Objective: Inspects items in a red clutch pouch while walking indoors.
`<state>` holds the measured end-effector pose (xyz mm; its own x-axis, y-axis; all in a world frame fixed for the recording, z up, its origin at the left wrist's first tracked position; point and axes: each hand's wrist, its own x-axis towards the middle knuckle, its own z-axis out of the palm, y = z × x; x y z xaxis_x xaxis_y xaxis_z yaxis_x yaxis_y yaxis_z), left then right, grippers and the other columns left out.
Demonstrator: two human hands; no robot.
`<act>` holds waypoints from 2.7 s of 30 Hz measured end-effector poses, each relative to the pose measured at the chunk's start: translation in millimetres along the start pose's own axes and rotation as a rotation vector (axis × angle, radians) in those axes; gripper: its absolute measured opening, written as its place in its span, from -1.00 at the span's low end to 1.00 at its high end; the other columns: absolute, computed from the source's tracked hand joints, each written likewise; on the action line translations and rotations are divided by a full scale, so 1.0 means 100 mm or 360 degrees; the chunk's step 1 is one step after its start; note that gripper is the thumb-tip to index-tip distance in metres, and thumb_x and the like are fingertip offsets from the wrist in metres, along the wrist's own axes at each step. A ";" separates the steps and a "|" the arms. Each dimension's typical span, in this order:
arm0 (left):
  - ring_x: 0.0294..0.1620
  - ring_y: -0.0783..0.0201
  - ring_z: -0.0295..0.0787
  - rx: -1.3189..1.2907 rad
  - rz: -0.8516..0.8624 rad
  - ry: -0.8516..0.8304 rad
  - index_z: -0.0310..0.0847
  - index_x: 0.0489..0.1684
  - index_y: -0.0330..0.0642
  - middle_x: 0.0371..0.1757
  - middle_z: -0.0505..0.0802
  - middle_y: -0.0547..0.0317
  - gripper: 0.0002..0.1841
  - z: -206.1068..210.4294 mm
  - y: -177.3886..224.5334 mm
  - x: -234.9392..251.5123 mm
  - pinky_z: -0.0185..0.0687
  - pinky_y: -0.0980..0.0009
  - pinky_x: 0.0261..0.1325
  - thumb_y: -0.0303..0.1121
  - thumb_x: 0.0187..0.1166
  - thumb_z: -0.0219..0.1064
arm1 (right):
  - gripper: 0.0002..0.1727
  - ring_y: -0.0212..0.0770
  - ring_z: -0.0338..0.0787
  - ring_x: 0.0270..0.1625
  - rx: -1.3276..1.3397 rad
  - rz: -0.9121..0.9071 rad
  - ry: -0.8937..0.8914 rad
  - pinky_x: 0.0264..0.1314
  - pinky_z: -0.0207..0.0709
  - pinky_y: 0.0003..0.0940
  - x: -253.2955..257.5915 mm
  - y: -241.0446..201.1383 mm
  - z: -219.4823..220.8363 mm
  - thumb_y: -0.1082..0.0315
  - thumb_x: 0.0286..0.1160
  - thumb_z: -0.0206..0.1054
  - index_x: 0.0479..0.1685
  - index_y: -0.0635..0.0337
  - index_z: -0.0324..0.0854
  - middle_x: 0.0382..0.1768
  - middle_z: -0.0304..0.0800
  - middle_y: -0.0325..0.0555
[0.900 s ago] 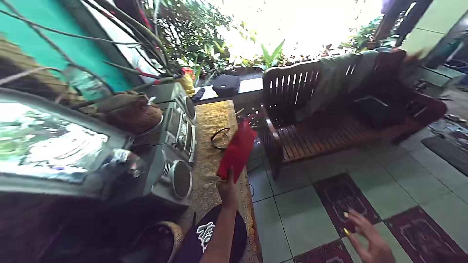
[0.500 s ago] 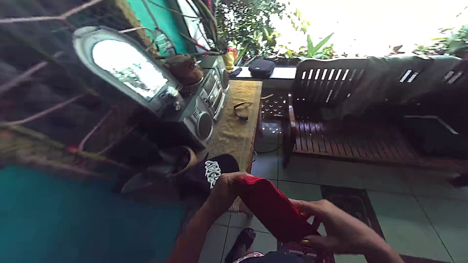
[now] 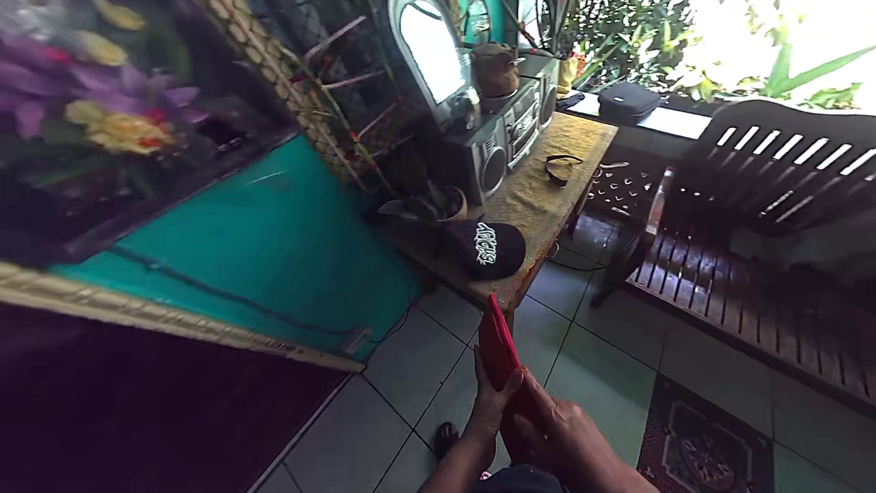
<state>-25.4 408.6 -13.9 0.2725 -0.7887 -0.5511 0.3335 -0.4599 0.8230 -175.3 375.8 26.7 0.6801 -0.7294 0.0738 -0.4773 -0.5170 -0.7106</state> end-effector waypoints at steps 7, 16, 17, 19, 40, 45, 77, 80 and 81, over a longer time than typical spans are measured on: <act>0.41 -0.12 0.58 -0.0348 -0.0116 0.0123 -0.63 0.92 0.22 0.71 0.30 -0.33 -0.04 -0.56 -0.01 -0.27 0.61 -0.06 0.27 0.13 0.68 0.10 | -0.33 0.00 0.91 -0.43 -0.0203 -0.0594 -0.0108 -0.40 0.76 -0.09 0.02 -0.35 0.34 0.13 0.45 0.45 0.47 0.43 0.59 -0.37 0.89 0.06; 0.15 0.36 0.70 -0.0624 0.0348 0.0429 -0.19 0.85 -0.13 0.46 0.55 -0.08 -0.18 -1.79 -0.21 -0.70 0.69 0.38 0.13 -0.06 0.65 0.15 | -0.87 -0.41 0.84 -0.18 0.0313 -0.0974 0.0006 -0.02 0.67 -0.63 0.32 -1.17 1.17 0.30 0.49 0.42 -0.21 0.01 0.91 -0.33 0.89 -0.25; 0.12 0.33 0.72 -0.0634 0.0405 0.0454 -0.16 0.83 -0.13 0.42 0.57 -0.07 -0.18 -1.96 -0.27 -0.76 0.73 0.34 0.10 -0.03 0.63 0.15 | -0.89 -0.41 0.84 -0.13 0.0389 -0.0951 -0.0039 0.00 0.67 -0.62 0.34 -1.28 1.28 0.26 0.46 0.46 -0.27 -0.01 0.90 -0.29 0.90 -0.26; 0.05 0.38 0.75 -0.0659 0.0516 0.0499 -0.16 0.82 -0.18 0.32 0.61 -0.01 -0.18 -2.27 -0.39 -0.91 0.75 0.37 0.06 -0.01 0.63 0.14 | -0.84 -0.36 0.82 0.04 0.0551 -0.0826 -0.0216 0.02 0.74 -0.54 0.35 -1.49 1.49 0.21 0.38 0.56 -0.18 0.04 0.85 -0.04 0.85 -0.13; 0.31 0.22 0.70 -0.0817 0.0602 0.1543 -0.27 0.90 -0.18 0.55 0.53 -0.24 -0.15 -4.51 -0.97 -2.31 0.67 0.24 0.30 -0.05 0.67 0.09 | -0.88 -0.60 0.79 -0.15 0.0916 -0.1336 -0.1229 -0.04 0.66 -0.77 0.77 -3.39 3.42 0.30 0.40 0.52 -0.21 0.06 0.95 -0.22 0.89 -0.23; 0.60 0.11 0.51 -0.0479 0.0548 0.1731 -0.21 0.89 -0.27 0.67 0.46 -0.27 -0.09 -4.98 -0.98 -2.38 0.46 0.11 0.58 0.10 0.64 0.06 | -0.91 -0.60 0.74 -0.24 0.0825 -0.1373 -0.1391 -0.12 0.61 -0.77 1.14 -3.77 3.83 0.33 0.37 0.51 -0.31 0.08 0.92 -0.32 0.84 -0.25; -0.11 0.50 0.79 -0.1156 0.0762 0.1238 0.43 0.14 -0.22 -0.18 0.80 0.31 -0.75 -8.80 1.39 -1.04 0.75 0.46 0.06 -0.52 0.59 -0.02 | -0.57 -0.25 0.74 0.40 0.0884 -0.1031 -0.1007 0.34 0.72 -0.39 4.76 -5.79 6.15 0.44 0.40 0.47 0.28 0.27 0.63 0.42 0.67 0.08; -0.18 0.51 0.82 -0.1192 0.0755 0.1036 0.53 -0.13 -0.10 -0.29 0.85 0.36 -0.72 -9.41 1.54 -0.98 0.77 0.47 -0.01 -0.52 0.59 -0.16 | -0.76 -0.15 0.70 0.44 0.0701 -0.1034 -0.0925 0.33 0.69 -0.38 5.04 -6.07 6.36 0.50 0.43 0.39 -0.05 0.04 0.88 0.50 0.58 0.19; -0.19 0.50 0.82 -0.1180 0.0746 0.0973 0.54 -0.16 -0.09 -0.30 0.85 0.36 -0.69 -9.63 1.60 -0.98 0.77 0.46 -0.03 -0.50 0.59 -0.19 | -0.72 -0.11 0.72 0.43 0.0620 -0.1021 -0.0890 0.33 0.69 -0.32 5.12 -6.19 6.43 0.52 0.42 0.35 -0.07 0.00 0.91 0.50 0.58 0.21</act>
<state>870.7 805.4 38.5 0.8536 -0.3891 -0.3463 0.4872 0.3613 0.7951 826.1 610.4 54.1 0.9660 0.0172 0.2580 0.2337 -0.4855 -0.8424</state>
